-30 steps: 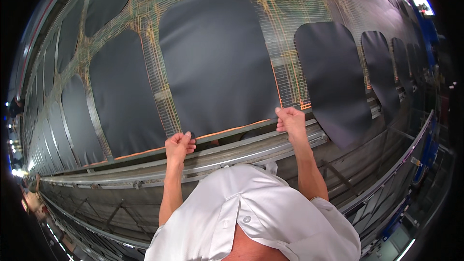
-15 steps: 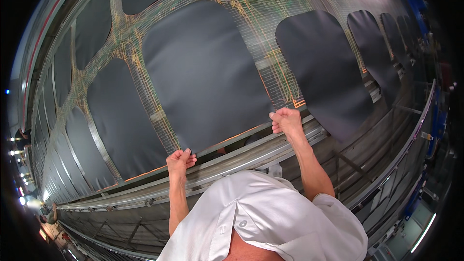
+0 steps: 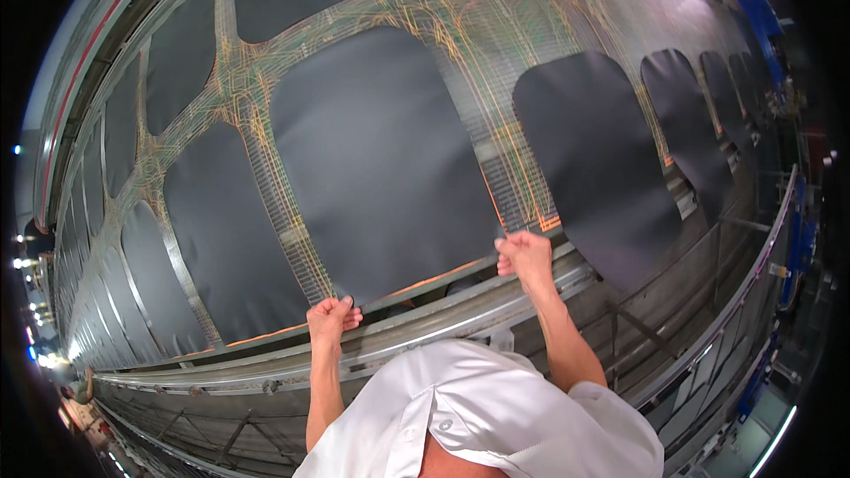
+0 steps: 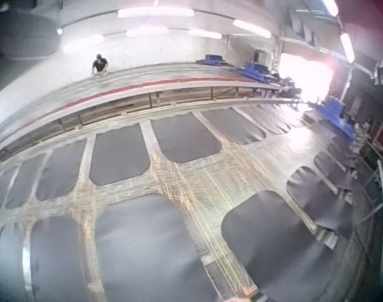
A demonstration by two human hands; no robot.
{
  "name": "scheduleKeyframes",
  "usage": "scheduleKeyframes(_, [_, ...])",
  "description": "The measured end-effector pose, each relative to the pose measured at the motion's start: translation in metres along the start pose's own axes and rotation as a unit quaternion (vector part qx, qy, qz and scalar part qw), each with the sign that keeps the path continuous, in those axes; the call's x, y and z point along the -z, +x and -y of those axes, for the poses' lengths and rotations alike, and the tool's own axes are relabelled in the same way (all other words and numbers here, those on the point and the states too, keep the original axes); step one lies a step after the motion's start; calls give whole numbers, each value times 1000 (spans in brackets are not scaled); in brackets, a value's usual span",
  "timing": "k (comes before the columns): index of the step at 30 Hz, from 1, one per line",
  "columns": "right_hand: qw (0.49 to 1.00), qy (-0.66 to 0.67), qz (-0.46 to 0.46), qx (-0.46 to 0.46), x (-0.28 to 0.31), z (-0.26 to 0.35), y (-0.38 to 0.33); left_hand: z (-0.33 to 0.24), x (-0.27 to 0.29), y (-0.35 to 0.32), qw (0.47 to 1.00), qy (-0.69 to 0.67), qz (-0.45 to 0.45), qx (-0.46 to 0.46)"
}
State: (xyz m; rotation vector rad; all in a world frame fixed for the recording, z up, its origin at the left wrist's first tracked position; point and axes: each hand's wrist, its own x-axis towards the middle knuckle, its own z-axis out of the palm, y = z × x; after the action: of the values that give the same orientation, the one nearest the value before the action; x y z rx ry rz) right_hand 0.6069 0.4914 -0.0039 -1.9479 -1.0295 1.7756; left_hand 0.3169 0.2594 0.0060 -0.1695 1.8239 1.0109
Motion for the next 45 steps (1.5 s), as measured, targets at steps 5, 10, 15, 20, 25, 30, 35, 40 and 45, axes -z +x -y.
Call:
scheduleKeyframes(5, [1000,5,-2,5,-2,1,-1,-3,3,1,1000,-7,3,23])
scheduleKeyframes(10, [1000,-2,-4,-6,-4,10,-8,-2,5,4,999,-28,6,38])
scheduleKeyframes(15, [1000,-10,-7,-14,-4,9,-7,-6,7,3,998,-31,17,54])
scheduleKeyframes(20, [1000,-5,-4,-6,-5,12,-13,-4,10,6,997,-27,22,69])
scheduleKeyframes(25, [952,-269,-81,121,3,18,-16,-14,13,-1,993,-43,30,109])
scheduleKeyframes(30, [785,-403,-36,469,-37,80,0,-67,-1,-22,921,302,-201,-141])
scheduleKeyframes(35, [570,-495,277,595,-137,135,53,-132,-51,36,713,533,41,-454])
scheduleKeyframes(40, [443,-560,257,652,-206,169,126,-185,-99,126,654,550,32,-519])
scheduleKeyframes(45, [462,-560,202,657,-231,205,163,-226,-112,178,631,542,-32,-553])
